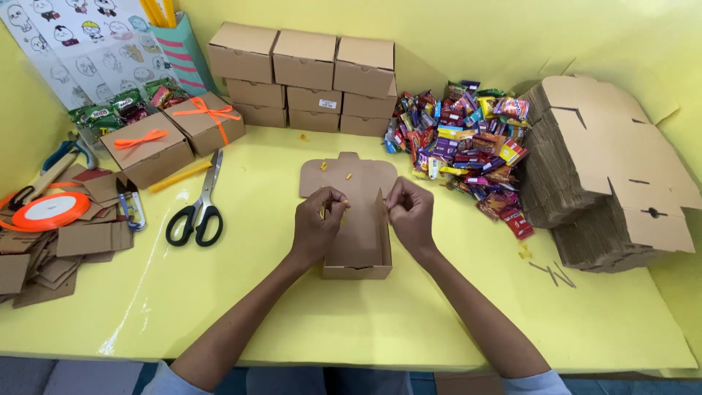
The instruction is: Folding a cardboard gift box and cutting yellow filler material with scissors.
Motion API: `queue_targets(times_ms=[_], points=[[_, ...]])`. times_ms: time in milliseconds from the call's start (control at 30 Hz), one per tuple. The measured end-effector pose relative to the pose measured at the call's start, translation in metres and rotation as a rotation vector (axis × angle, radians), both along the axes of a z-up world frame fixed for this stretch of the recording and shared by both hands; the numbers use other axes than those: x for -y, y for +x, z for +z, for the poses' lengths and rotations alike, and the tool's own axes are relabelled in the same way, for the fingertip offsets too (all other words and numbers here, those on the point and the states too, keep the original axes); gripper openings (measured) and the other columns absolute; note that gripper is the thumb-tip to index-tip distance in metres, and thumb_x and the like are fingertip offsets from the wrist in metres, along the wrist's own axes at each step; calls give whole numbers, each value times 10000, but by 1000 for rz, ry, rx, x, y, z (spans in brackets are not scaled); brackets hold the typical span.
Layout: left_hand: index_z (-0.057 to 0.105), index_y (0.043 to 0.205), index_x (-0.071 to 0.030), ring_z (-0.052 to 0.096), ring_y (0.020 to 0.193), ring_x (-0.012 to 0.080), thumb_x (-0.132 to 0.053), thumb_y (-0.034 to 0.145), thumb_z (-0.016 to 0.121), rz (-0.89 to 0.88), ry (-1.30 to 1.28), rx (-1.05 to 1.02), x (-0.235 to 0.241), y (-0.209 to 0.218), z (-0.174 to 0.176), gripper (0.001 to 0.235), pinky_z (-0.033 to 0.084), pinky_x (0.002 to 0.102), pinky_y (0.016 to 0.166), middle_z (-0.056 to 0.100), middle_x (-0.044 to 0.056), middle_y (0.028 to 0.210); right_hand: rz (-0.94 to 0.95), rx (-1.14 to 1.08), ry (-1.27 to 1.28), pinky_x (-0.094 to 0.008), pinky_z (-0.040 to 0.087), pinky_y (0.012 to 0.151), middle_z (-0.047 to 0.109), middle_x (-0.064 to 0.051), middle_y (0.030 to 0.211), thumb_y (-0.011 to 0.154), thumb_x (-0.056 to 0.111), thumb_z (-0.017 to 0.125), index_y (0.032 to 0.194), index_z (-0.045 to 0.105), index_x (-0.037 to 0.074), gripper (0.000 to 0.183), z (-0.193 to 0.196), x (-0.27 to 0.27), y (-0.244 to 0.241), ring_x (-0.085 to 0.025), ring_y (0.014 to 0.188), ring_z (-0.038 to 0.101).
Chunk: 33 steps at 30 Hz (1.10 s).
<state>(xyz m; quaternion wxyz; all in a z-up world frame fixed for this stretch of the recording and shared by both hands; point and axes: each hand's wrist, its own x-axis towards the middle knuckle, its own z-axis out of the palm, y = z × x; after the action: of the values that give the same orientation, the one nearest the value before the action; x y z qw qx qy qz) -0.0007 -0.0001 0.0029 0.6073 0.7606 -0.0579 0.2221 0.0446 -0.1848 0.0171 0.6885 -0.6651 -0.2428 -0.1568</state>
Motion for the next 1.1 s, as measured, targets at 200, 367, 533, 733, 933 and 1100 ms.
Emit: queue_targets(times_ms=[200,367,533,733,933,1100], points=[[725,825,-108,650,685,210,-99,902,686,-14,22,-6,0,3,-1,86,536,366,716,629,98,688,-21,78,-335,-212,315,395,438,22,418,651,-128,541,553,555,121,268,-2,-11,8,-103,386,381],[726,828,-114,658,697,208,-100,915,678,-13,34,-24,1,1,-1,100,540,369,727,648,91,708,-346,365,-620,-422,498,679,590,-115,814,856,19,664,919,622,96,109,31,-24,77,-309,786,608],[727,827,-113,660,701,216,-97,912,677,-11,55,-17,0,4,-4,100,540,371,726,650,92,716,-540,634,-933,-561,487,1069,523,-252,1431,834,-69,791,1410,565,5,622,74,-38,130,-448,1393,451],[724,828,-104,667,726,223,-87,921,666,-26,48,-38,-1,1,1,111,550,363,720,667,101,752,-744,750,-1239,-466,438,1108,517,-132,1437,815,204,920,1464,490,99,786,57,-42,190,-309,1402,460],[722,817,-103,658,694,213,-82,914,662,-24,57,-37,-2,4,-1,116,547,360,684,656,94,733,-799,936,-1334,-474,429,1128,537,-166,1367,847,250,930,1444,517,77,747,51,-37,203,-337,1341,511],[725,814,-112,659,697,241,-67,899,658,-29,80,-35,-2,3,1,117,545,375,670,647,105,725,-780,1002,-1424,-483,411,1128,524,-201,1336,893,274,890,1451,484,32,731,52,-35,206,-358,1302,532]])
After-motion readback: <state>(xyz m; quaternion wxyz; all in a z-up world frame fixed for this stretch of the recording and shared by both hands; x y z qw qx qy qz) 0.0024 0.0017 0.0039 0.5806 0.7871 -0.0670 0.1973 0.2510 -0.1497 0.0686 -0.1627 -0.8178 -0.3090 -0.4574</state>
